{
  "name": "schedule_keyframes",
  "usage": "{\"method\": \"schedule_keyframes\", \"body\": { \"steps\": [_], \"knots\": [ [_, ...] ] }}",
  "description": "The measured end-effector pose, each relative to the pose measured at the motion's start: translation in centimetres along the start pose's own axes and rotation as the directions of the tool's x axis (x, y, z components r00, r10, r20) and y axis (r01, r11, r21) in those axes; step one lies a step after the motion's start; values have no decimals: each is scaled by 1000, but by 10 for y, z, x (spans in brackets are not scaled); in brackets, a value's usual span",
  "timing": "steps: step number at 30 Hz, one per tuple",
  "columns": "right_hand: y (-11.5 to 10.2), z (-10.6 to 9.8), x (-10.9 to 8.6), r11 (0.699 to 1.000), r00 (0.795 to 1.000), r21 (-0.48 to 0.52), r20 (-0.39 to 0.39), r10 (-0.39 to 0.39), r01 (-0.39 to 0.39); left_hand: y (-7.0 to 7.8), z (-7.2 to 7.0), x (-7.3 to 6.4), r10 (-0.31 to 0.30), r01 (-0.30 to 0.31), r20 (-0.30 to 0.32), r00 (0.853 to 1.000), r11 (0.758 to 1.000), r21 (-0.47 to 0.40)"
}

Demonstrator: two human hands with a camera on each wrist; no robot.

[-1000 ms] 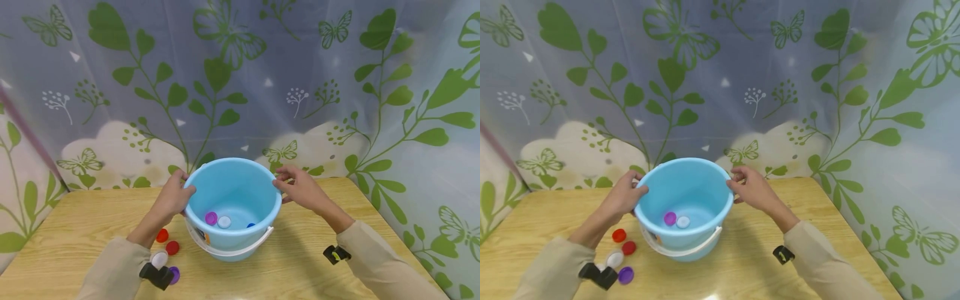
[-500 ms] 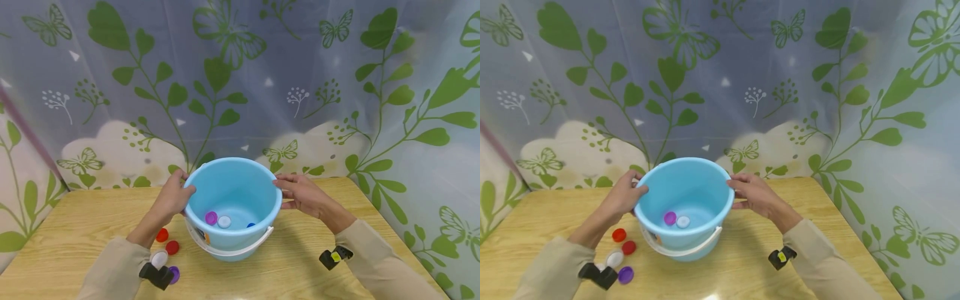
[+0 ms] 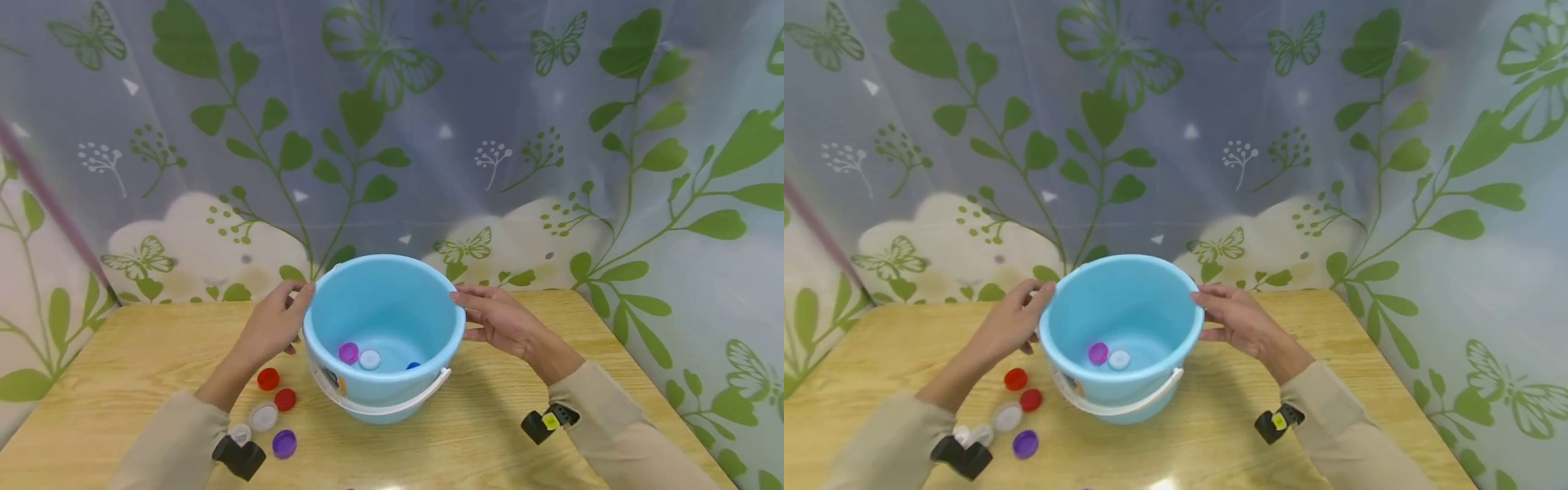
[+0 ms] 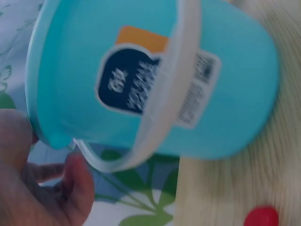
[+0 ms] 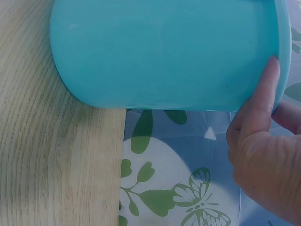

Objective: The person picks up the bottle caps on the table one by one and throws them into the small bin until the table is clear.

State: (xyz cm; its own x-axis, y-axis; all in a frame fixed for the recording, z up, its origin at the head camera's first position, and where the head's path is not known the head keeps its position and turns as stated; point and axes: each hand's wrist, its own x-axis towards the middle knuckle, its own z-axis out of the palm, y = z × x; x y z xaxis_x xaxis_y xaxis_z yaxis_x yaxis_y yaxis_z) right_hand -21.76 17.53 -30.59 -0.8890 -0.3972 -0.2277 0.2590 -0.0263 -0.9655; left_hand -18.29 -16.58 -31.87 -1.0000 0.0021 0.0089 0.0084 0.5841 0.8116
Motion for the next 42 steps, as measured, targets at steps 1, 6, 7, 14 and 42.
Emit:
{"method": "schedule_keyframes", "body": {
  "steps": [1,6,7,14,42],
  "knots": [
    [0,0,0,1000,1000,-1,-5,0,0,-3,-2,-1,8,-7,-14,1000,999,47],
    [-1,-3,-1,1000,1000,-17,-13,-5,4,-25,-18,-9,82,-65,-56,995,965,256],
    [-1,-4,-1,1000,1000,-19,-14,-5,5,-31,-20,-11,96,-78,-49,994,956,282],
    [1,-7,-2,1000,1000,-20,-10,-18,18,-74,-23,-14,175,-178,43,984,912,369],
    [4,0,1,1000,1000,0,-7,-27,27,-131,-4,-16,350,-448,298,888,804,391]
  ]
}}
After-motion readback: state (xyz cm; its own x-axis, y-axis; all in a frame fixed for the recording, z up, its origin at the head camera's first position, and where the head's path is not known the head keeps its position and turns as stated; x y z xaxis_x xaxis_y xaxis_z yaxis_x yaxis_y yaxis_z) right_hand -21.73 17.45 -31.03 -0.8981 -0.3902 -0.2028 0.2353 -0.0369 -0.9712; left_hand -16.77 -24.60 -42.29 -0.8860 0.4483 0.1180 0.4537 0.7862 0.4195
